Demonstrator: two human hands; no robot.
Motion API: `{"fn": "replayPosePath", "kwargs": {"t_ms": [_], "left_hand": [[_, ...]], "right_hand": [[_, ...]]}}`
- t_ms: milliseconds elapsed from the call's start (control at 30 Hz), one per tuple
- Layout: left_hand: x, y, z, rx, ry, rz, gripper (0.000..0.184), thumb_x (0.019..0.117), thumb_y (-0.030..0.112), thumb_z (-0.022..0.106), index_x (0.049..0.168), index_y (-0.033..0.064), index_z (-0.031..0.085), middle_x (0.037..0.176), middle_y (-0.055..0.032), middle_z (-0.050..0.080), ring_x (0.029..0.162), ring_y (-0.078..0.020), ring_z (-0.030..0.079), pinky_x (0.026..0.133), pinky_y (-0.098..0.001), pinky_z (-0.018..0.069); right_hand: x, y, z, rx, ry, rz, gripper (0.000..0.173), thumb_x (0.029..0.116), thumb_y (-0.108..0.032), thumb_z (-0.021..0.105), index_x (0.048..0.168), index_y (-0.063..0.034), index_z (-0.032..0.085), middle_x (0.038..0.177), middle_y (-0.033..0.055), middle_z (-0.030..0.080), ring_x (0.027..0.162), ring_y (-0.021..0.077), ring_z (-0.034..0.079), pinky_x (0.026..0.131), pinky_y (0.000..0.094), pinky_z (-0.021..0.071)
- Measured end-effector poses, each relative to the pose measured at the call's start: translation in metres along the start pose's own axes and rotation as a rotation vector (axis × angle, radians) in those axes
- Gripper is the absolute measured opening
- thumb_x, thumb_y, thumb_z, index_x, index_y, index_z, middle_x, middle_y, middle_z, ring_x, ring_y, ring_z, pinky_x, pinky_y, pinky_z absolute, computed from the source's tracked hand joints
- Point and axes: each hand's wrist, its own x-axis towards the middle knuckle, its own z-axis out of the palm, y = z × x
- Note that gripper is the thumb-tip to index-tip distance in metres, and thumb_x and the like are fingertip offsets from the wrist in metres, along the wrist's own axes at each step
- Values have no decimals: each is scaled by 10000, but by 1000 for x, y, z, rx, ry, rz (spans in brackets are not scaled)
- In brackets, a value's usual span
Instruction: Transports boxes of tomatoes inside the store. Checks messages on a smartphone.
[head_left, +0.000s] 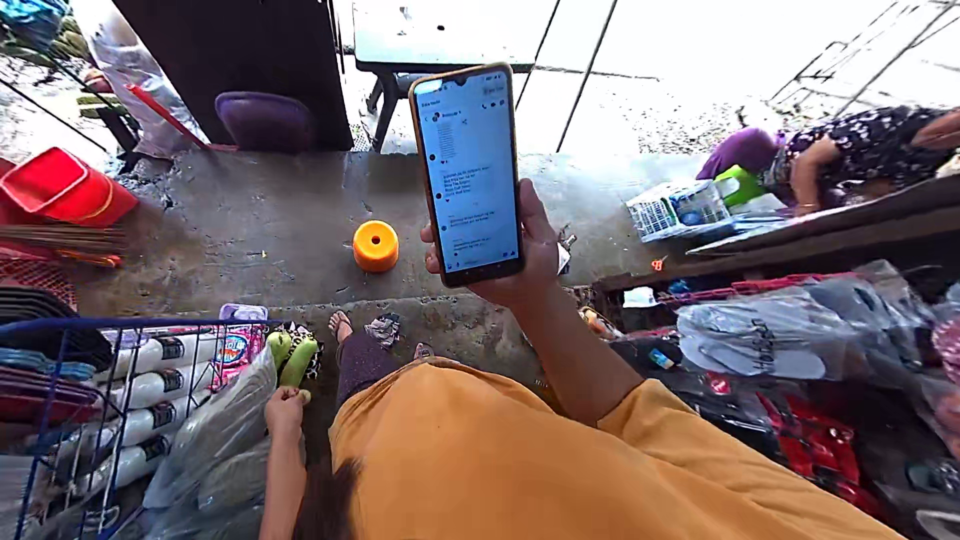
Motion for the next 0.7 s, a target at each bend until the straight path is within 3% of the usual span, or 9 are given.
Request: {"fn": "replayPosePath", "kwargs": {"t_ms": [133, 300, 400, 500, 600, 700], "left_hand": [[60, 42, -16, 28, -39, -4, 172, 838, -79, 714, 968, -104, 605, 993, -221, 627, 923, -289, 587, 848, -485, 489], [164, 144, -49, 106, -156, 125, 212, 847, -58, 708, 1038, -89, 620, 1058, -231, 639, 978, -309, 607, 887, -500, 499], [221, 206, -70, 129, -167, 196, 162, 826, -102, 683, 959, -66, 598, 1092, -205, 636, 1023, -278, 602, 907, -465, 495], [268, 253, -78, 236, -161, 216, 166, 831, -91, 690, 965, -53, 599, 1102, -190, 631, 1041, -268, 591, 920, -466, 476], [293, 282, -76, 268, -155, 235, 183, 832, -110, 677, 985, -50, 596, 1101, -180, 626, 1026, -252, 586, 908, -450, 478], [310, 285, -67, 260, -171, 268, 168, 851, -129, 635, 992, -47, 596, 1085, -181, 626, 993, -252, 591, 886, -441, 488]], "right_hand": [[61, 1, -10, -11, -28, -52, 681, 937, -717, 489, 1367, -201, 596, 1224, 184, 683, 1060, 328, 700, 896, 477, 589], [142, 10, -10, -24, 2, -143, 709, 937, -739, 455, 1366, -192, 599, 1216, 185, 687, 1046, 317, 702, 878, 451, 592], [178, 13, -7, -13, -6, -195, 694, 939, -722, 485, 1372, -192, 603, 1227, 194, 686, 1050, 318, 708, 854, 441, 604], [196, 16, -11, -5, 3, -268, 698, 932, -715, 509, 1383, -187, 588, 1243, 203, 671, 1060, 327, 697, 861, 454, 596], [202, 14, -20, -2, 4, -336, 682, 931, -690, 541, 1374, -174, 601, 1250, 205, 673, 1075, 334, 697, 878, 469, 596], [208, 11, -37, 0, -13, -397, 678, 939, -666, 551, 1377, -151, 594, 1250, 218, 663, 1085, 349, 685, 917, 491, 579]]}}
